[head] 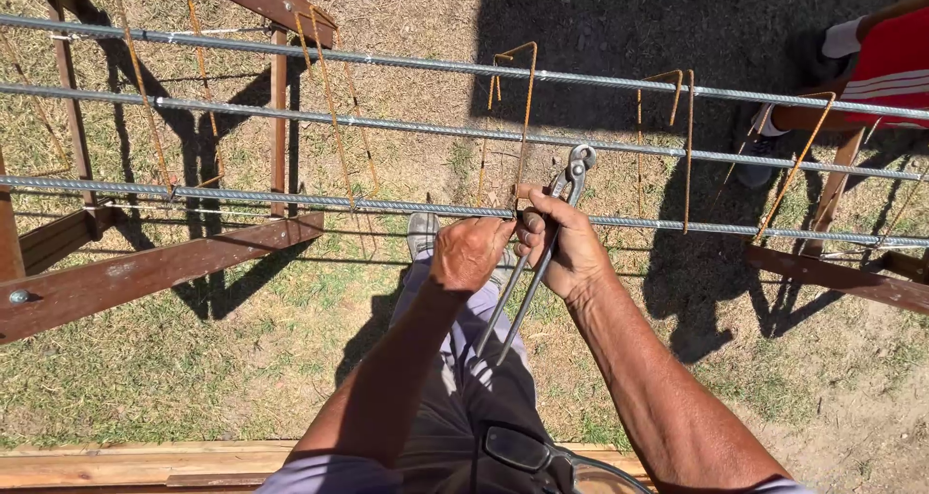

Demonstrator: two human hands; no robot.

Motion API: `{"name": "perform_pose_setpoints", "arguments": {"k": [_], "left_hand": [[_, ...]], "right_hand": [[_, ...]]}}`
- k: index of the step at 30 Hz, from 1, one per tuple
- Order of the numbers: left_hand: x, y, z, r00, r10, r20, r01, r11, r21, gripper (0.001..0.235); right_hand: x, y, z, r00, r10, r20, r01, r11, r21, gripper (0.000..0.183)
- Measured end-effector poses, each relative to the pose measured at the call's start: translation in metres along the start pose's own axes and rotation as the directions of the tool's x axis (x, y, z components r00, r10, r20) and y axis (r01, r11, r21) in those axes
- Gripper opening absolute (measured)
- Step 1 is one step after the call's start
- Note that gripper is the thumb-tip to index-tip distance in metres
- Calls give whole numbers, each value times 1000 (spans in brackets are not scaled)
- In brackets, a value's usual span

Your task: Tying rebar rods together with wire using pliers to create a structural cage

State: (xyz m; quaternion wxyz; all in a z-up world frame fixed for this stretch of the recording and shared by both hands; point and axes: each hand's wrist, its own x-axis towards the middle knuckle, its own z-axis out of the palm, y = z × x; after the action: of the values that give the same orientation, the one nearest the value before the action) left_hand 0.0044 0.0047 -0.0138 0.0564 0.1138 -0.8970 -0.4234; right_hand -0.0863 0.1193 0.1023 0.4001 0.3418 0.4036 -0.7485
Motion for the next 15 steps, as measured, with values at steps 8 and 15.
{"name": "perform_pose_setpoints", "arguments": {"k": [8, 15], "left_hand": [[-2, -9, 11, 988, 145, -55, -134, 977, 166, 45], [17, 19, -39, 989, 139, 48, -117, 942, -316, 44]], "right_hand": [[-14, 18, -3, 994, -102, 32, 100, 994, 48, 39], [-3, 33, -16, 994, -81, -79, 82, 997, 15, 38]]}}
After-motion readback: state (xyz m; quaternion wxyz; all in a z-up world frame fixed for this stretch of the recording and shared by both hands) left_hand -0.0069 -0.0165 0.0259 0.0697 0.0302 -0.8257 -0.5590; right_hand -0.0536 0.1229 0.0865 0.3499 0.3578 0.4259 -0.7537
